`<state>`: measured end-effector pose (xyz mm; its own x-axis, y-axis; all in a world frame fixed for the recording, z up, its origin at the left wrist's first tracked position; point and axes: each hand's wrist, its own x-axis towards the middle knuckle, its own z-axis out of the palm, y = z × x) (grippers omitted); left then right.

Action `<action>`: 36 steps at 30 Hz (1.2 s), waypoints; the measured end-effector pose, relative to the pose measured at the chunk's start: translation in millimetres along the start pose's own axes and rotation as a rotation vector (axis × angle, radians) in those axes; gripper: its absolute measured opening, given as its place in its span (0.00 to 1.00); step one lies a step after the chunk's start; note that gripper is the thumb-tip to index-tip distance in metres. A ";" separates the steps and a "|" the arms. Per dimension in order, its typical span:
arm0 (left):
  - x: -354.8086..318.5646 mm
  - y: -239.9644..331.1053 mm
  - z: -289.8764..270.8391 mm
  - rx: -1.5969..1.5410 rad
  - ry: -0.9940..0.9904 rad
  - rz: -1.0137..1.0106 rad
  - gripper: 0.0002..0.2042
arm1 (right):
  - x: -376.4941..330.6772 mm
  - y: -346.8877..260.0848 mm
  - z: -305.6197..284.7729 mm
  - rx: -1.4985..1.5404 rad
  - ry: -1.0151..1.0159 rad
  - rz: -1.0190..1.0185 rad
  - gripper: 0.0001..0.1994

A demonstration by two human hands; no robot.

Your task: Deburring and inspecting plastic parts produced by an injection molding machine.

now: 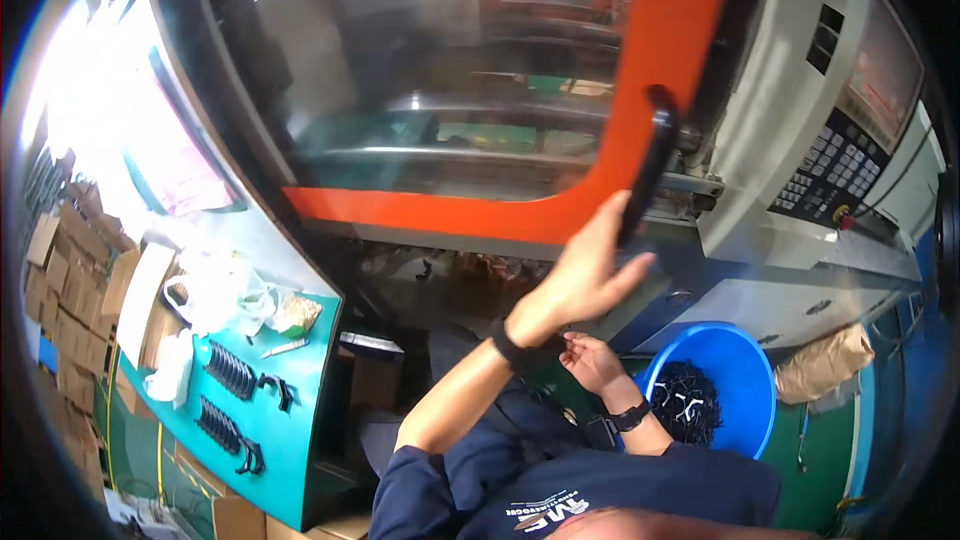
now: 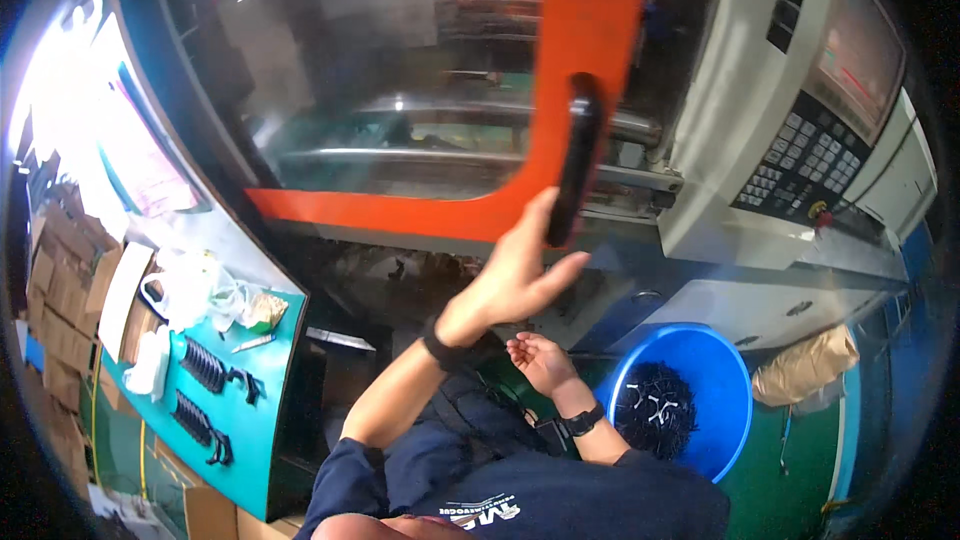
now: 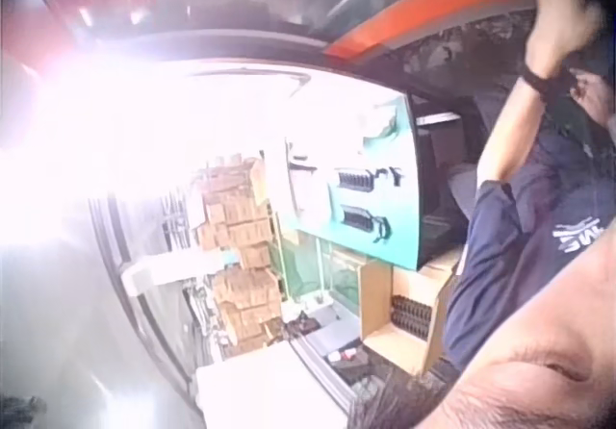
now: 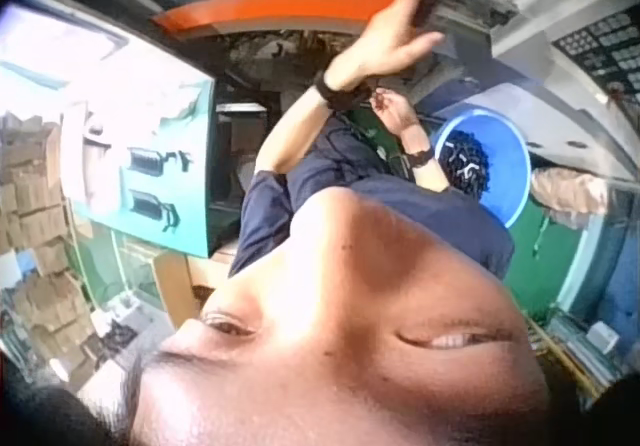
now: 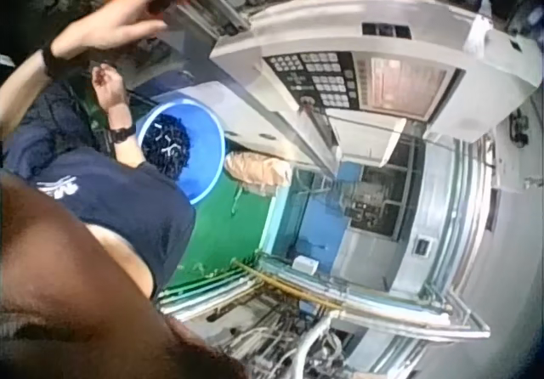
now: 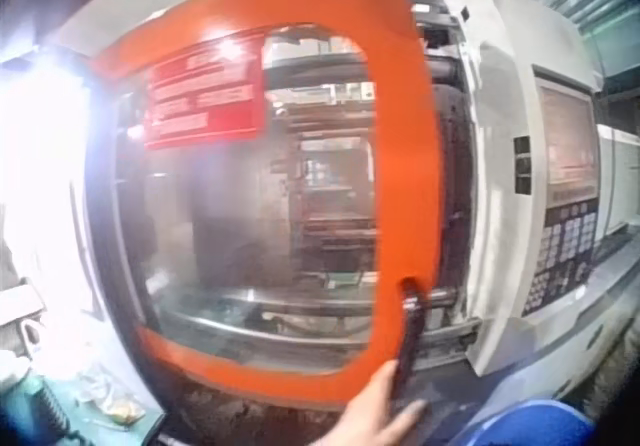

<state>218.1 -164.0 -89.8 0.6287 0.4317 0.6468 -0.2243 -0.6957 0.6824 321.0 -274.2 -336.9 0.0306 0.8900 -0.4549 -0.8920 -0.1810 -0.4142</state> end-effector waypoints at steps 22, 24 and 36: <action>-19.8 16.8 52.5 0.243 -0.108 0.237 0.32 | -34.3 -0.4 15.0 -0.194 -0.472 -0.311 0.23; -65.0 12.1 10.3 0.295 -0.074 0.162 0.23 | 7.5 0.6 -35.9 -0.043 -0.078 -0.145 0.16; -434.5 57.7 -154.6 0.509 1.541 -0.727 0.10 | 132.9 214.3 296.6 -0.555 -0.450 0.649 0.08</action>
<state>-183.2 -303.0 -278.8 -0.7814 0.5917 0.1983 0.1727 -0.1004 0.9799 0.2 -70.6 -252.2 -0.6724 0.6027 -0.4297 -0.3300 -0.7638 -0.5548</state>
